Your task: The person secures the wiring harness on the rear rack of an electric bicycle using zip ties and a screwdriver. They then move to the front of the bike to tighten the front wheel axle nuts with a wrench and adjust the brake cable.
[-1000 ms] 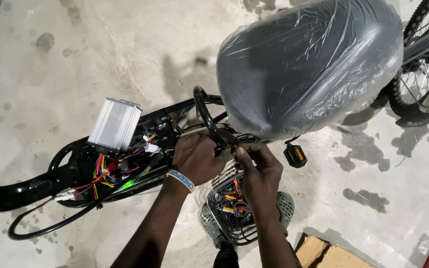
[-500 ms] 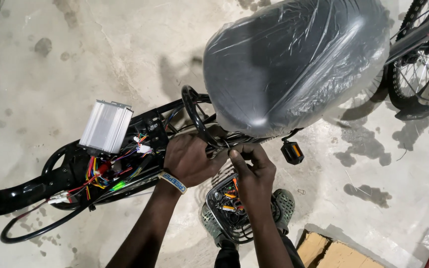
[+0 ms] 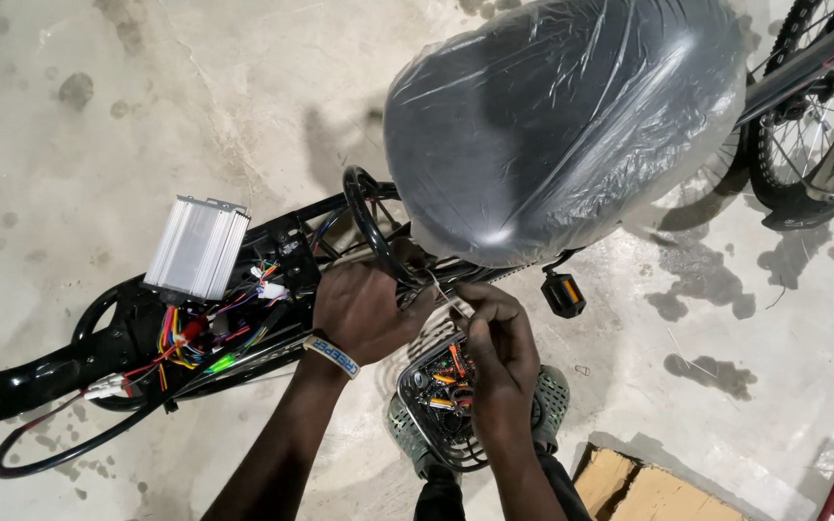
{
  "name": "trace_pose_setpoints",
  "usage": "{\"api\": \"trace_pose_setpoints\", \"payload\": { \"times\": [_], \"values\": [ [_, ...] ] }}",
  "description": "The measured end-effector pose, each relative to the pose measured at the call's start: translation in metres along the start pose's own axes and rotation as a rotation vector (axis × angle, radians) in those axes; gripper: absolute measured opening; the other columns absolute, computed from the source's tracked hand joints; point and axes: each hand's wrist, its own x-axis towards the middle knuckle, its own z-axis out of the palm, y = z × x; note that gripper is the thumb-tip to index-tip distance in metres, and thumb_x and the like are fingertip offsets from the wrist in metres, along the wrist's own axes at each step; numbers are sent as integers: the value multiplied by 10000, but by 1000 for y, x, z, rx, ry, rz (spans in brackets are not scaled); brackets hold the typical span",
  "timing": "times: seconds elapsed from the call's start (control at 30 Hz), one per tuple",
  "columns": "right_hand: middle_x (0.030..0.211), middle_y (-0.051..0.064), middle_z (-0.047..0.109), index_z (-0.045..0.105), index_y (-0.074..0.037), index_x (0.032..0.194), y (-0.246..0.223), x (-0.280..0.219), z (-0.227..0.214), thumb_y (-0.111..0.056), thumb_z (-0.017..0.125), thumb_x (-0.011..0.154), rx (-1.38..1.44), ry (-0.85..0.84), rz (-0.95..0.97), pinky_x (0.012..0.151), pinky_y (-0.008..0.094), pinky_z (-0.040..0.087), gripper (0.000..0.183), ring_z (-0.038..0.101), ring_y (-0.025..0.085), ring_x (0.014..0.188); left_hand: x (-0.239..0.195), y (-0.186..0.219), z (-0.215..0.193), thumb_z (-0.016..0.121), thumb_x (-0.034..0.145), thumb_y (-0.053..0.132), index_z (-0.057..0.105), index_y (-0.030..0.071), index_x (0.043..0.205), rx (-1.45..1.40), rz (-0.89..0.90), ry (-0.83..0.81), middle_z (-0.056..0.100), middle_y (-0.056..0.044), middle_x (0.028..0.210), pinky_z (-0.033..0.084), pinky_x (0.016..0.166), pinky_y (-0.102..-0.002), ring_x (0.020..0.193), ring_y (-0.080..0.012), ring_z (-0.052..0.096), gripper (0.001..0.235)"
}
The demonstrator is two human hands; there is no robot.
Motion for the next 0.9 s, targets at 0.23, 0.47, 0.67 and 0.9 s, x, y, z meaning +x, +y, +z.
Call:
{"api": "trace_pose_setpoints", "payload": {
  "times": [0.23, 0.47, 0.67, 0.9],
  "values": [
    [645, 57, 451, 452, -62, 868, -9, 11, 16, -143, 519, 965, 293, -79, -56, 819, 367, 459, 142, 588, 251, 784, -1, 1, 6, 627, 814, 393, 680, 131, 868, 19, 1, 92, 692, -134, 747, 498, 615, -457, 692, -363, 651, 273],
    [692, 73, 422, 439, -58, 941, 28, 10, 8, -117, 519, 964, 302, 107, 163, 563, 323, 468, 102, 475, 183, 635, -3, 2, 5, 594, 769, 350, 648, 134, 840, 38, 39, 114, 670, -106, 734, 497, 620, -440, 661, -333, 631, 233],
    [808, 142, 608, 557, -25, 1054, 20, 31, 11, -142, 594, 913, -229, -59, 240, 506, 277, 446, 186, 527, 164, 625, 4, 0, 2, 594, 746, 324, 558, 141, 696, 18, -2, 63, 543, -83, 588, 419, 531, -382, 531, -266, 502, 193],
    [564, 97, 494, 626, -5, 913, 43, 22, 3, -134, 490, 979, -44, -138, 475, 442, 228, 254, 199, 344, 112, 505, 11, -3, -3, 593, 713, 287, 435, 150, 499, -4, -57, -23, 370, -51, 389, 314, 409, -302, 353, -174, 326, 300]
  ]
}}
